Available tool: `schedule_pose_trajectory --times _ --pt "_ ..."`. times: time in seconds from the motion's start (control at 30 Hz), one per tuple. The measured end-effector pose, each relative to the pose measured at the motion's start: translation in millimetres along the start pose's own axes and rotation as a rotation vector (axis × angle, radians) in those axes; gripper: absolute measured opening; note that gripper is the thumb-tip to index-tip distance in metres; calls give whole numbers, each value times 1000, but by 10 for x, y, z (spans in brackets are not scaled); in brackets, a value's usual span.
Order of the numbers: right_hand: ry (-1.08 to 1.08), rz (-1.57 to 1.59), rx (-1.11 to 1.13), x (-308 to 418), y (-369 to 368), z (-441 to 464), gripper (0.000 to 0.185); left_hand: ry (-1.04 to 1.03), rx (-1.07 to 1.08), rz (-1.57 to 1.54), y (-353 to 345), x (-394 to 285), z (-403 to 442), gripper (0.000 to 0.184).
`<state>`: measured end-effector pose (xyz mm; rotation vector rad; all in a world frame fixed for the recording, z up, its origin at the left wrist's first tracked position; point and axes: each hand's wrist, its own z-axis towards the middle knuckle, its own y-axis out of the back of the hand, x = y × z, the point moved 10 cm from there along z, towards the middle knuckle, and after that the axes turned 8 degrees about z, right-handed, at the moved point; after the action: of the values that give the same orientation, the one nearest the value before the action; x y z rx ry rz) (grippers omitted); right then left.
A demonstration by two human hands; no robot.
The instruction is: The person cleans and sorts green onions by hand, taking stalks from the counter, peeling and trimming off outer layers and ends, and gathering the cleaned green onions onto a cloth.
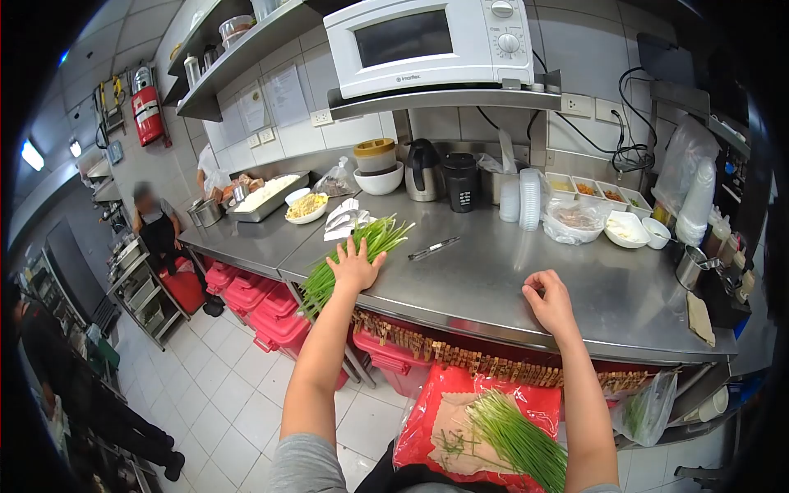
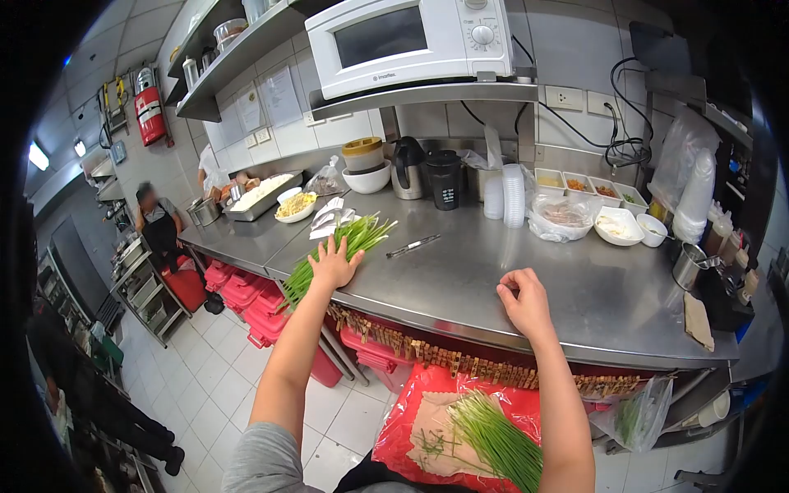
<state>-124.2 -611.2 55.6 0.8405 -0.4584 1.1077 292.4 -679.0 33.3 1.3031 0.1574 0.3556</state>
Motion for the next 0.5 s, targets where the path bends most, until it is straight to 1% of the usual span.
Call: schedule_pose_trajectory --times 0.1,0.23,0.33,0.43,0.47,0.5 --pt "-7 -33 33 -5 -32 -13 13 -62 9 35 28 -148 -118 76" --pt "13 -114 53 14 -49 -21 11 -63 20 31 -13 -154 -111 74" --pt "10 -120 59 5 -48 -24 10 -53 -126 -37 200 -154 -188 58" --pt "7 -109 69 -3 -53 -23 10 -100 -386 -391 342 76 -22 38" --pt "4 -110 67 -7 -52 -19 9 -124 -606 -451 488 143 -65 21" --pt "1 -111 66 -14 -53 -18 9 -149 -591 -475 444 177 22 18"
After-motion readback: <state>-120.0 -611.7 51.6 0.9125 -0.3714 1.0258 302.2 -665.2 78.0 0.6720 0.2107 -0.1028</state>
